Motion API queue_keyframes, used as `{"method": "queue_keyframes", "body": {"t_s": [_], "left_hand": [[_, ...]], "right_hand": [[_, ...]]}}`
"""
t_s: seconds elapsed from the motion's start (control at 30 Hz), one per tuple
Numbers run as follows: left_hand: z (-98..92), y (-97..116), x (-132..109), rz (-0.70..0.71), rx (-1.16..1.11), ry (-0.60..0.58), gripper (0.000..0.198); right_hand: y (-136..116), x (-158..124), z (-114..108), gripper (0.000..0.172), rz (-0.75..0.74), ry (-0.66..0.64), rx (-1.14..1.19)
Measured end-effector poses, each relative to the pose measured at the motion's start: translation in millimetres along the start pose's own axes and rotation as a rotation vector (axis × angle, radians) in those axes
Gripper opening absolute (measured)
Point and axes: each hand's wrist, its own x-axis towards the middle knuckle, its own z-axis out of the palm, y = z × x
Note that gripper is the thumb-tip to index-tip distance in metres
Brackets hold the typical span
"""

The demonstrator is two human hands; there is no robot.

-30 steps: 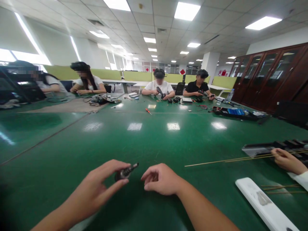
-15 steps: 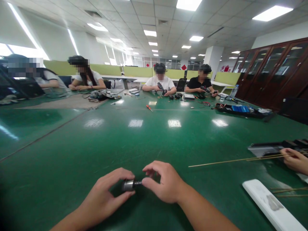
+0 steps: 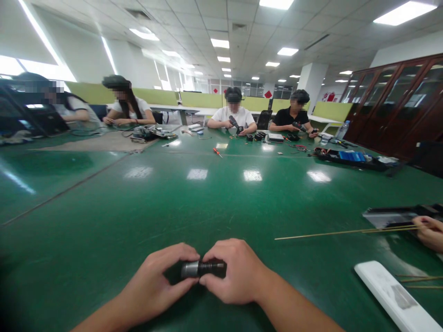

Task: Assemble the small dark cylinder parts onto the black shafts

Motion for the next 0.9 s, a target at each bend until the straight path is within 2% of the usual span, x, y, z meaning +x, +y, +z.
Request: {"method": "queue_keyframes", "body": {"t_s": [0.23,0.5,0.9], "left_hand": [[4.5,-6.0,0.3,-0.025,-0.039,0.003,0.018],[3.1,-0.3,-1.7,-0.011,-0.045,0.005,0.017],[3.5,-5.3,-1.8,0.000,-0.030,0.005,0.020]], "right_hand": [[-2.0,0.1,-0.7,0.011,0.000,0.020,0.007],[-1.6,-0.5,-0.2,0.010,0.005,0.030,-0.014],[-2.3,-0.6,0.4,0.008,-0.004,0.054,-0.032]]}}
